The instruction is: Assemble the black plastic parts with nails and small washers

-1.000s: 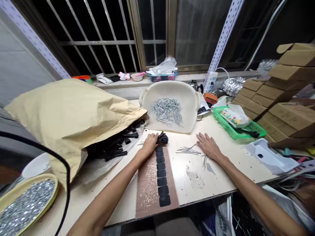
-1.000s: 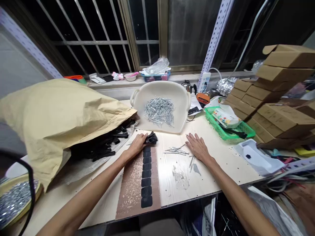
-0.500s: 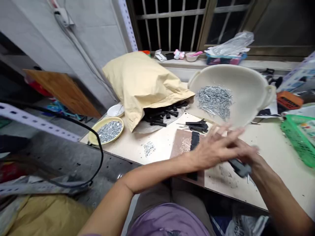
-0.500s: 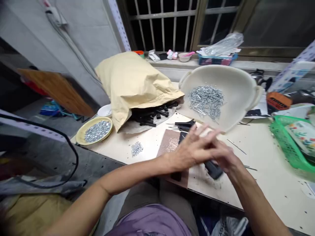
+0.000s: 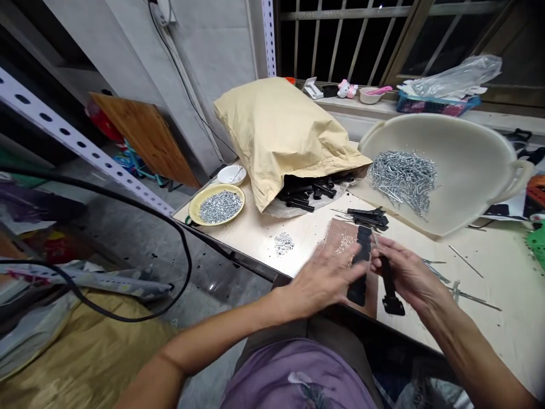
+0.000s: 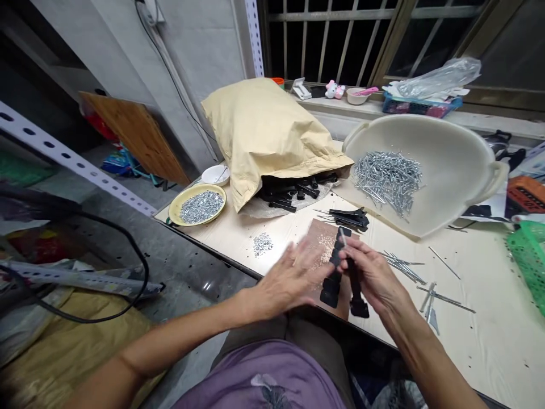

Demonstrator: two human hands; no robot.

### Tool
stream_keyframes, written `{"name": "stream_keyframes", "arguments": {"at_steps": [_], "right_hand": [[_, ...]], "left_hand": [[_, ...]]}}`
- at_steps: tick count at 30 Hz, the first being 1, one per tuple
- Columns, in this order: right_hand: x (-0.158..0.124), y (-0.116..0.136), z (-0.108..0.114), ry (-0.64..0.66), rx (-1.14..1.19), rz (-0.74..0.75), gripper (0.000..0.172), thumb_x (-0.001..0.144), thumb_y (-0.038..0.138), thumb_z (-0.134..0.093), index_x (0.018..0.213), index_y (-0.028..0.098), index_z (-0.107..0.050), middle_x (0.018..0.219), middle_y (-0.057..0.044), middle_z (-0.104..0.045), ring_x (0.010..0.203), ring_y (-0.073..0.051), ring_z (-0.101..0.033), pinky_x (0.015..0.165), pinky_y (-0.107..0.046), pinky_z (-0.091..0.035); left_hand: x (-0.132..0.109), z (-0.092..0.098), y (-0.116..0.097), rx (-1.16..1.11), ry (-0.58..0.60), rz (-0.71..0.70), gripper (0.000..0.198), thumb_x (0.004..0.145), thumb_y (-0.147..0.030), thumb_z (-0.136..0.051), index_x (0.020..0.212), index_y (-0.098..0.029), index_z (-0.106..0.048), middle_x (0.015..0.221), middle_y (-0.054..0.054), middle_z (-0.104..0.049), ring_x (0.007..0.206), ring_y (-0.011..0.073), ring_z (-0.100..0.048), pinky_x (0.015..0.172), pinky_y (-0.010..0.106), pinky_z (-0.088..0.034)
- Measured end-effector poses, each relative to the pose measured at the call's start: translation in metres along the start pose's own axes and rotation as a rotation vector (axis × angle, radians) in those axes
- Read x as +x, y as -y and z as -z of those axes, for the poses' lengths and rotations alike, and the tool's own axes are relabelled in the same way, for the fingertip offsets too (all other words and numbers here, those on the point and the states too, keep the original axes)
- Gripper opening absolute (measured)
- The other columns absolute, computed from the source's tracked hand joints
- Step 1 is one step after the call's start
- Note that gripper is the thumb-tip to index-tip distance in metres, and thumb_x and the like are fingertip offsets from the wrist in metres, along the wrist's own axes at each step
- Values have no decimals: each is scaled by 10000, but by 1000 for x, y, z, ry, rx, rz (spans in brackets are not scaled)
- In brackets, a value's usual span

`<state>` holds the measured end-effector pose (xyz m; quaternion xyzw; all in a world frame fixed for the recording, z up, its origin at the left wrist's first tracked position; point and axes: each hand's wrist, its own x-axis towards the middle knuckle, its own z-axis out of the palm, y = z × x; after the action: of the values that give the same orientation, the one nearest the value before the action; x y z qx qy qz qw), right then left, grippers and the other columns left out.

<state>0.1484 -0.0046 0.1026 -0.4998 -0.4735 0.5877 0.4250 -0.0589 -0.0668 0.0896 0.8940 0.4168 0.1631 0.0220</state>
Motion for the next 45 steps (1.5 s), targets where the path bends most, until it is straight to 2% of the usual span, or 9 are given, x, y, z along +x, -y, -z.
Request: {"name": "stream_keyframes", "arguments": {"at_steps": [4, 8, 16, 20, 25, 31, 38, 42, 45], "right_hand": [[-4, 2, 8, -84, -31, 13, 372, 706, 389, -724, 1014, 208, -621, 749, 0, -626, 558, -88, -559, 524, -206, -489], [-20, -9, -7, -64, -181, 91, 372, 768, 423, -660, 1064, 205, -602, 796, -9, -629, 611, -92, -555, 581, -213, -486], [-32, -27, -23, -1, -297, 86, 424, 800, 477, -597, 1083, 161, -594, 801, -38, -632, 595, -110, -547, 554, -244, -475], [-35, -28, -15, -57, -332, 114, 387, 802, 467, -596, 1043, 165, -614, 804, -42, -631, 599, -113, -535, 549, -246, -472], [-36, -27, -13, -95, -401, 168, 354, 811, 460, -581, 1013, 175, -635, 803, -40, -634, 637, -129, -556, 558, -247, -479], [-38, -30, -13, -134, -536, 256, 313, 824, 441, -562, 1000, 200, -655, 879, -43, -661, 699, -152, -599, 581, -254, -486], [-41, -34, -11, -132, -602, 307, 283, 851, 413, -538, 1016, 211, -648, 900, -42, -673, 769, -172, -629, 683, -296, -517], [-35, -28, -18, -121, -674, 493, 230, 884, 349, -506, 1007, 219, -650, 931, -50, -651, 862, -185, -615, 779, -321, -497], [-27, -24, -30, -72, -696, 608, 224, 904, 300, -477, 1021, 223, -653, 915, -59, -621, 857, -179, -604, 776, -308, -491]], "left_hand": [[-53, -16, 59, 88, 70, 482, 728, 876, -566, -350, 1452, -142, -215, 1537, 136, -133, 1396, 342, 81, 1089, 567, -188], [-69, -34, 90, 101, 183, 544, 720, 882, -599, -277, 1442, -149, -254, 1532, 113, -171, 1403, 343, -3, 1099, 542, -188], [-49, -52, 90, 81, 131, 403, 621, 881, -578, -331, 1426, -285, -293, 1526, 106, -202, 1399, 363, -68, 1065, 582, -208], [-50, -48, 90, 65, -25, 384, 543, 899, -471, -405, 1398, -264, -348, 1509, 125, -238, 1401, 354, -79, 1047, 574, -248], [-37, -45, 89, 66, -201, 353, 280, 914, -251, -434, 1128, -223, -612, 1282, 101, -521, 1301, 285, -319, 1022, 494, -308], [-19, -44, 91, 103, -41, 318, 197, 895, -259, -476, 911, -213, -667, 912, 82, -591, 914, 231, -442, 774, 367, -384], [-8, -35, 90, 104, 97, 376, 159, 861, -164, -495, 797, -154, -640, 849, 99, -575, 876, 243, -463, 714, 365, -369], [-2, -29, 88, -158, -23, 465, 106, 819, -163, -540, 774, -156, -635, 827, 85, -599, 856, 224, -510, 731, 348, -400], [3, -21, 78, -624, -214, 627, 112, 805, -255, -578, 762, -163, -626, 758, 51, -620, 739, 175, -553, 671, 299, -433]]}}
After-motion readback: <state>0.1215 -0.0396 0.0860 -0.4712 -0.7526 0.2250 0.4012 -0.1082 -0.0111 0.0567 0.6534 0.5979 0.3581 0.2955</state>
